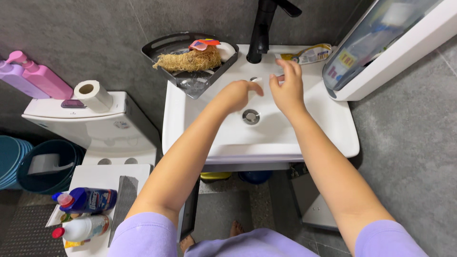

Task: The person removes several cleaning products and a scrubber from the cabinet under the sink and places them on the toilet lid. They then tear off a paper towel, wet it, and wipe the interior surfaces and door edges of the cabinet.

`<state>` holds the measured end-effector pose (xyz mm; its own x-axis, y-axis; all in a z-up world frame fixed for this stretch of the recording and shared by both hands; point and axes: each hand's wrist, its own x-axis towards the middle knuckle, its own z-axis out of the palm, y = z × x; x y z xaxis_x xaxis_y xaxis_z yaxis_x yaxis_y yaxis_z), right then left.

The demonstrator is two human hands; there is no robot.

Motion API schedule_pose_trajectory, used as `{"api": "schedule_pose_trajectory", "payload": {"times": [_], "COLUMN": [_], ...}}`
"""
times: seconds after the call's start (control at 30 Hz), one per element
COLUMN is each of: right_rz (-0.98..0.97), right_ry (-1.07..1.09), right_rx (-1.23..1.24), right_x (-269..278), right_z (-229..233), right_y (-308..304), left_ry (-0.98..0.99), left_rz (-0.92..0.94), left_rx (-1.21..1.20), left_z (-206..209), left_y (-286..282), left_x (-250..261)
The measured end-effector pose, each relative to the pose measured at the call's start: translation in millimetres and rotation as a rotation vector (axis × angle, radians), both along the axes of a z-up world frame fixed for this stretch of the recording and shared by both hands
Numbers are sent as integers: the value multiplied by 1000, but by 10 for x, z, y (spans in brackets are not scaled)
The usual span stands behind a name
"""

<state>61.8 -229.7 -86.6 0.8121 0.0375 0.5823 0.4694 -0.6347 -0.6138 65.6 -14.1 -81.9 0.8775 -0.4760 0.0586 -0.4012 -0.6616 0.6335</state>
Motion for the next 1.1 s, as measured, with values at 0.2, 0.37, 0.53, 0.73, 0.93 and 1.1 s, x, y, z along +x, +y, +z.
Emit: {"api": "schedule_pose_trajectory", "payload": {"times": [0.2, 0.37, 0.53, 0.73, 0.93, 1.1], "right_rz": [-4, 148, 413, 449, 442, 342], "right_ry": [179, 707, 741, 761, 767, 828], "right_rx": [-22, 1118, 1292, 1596, 1903, 1964], "right_x": [-168, -623, -1565, -2490, -3218, -3592], "right_z": [-147, 42, -31, -315, -822, -1364], "right_y": [-64, -92, 78, 480, 938, 1239], "left_ry": [577, 894, 903, 827, 685, 708], "left_rz": [298, 203, 194, 218, 325, 457], "left_rx": [-938, -1541, -1612, -1401, -1105, -1065], "left_z": [-159, 21, 282, 68, -633, -1302], "left_y": [89, -26, -199, 23, 399, 594], "left_x": [-107, -610, -1394, -2274, -2984, -3406]}}
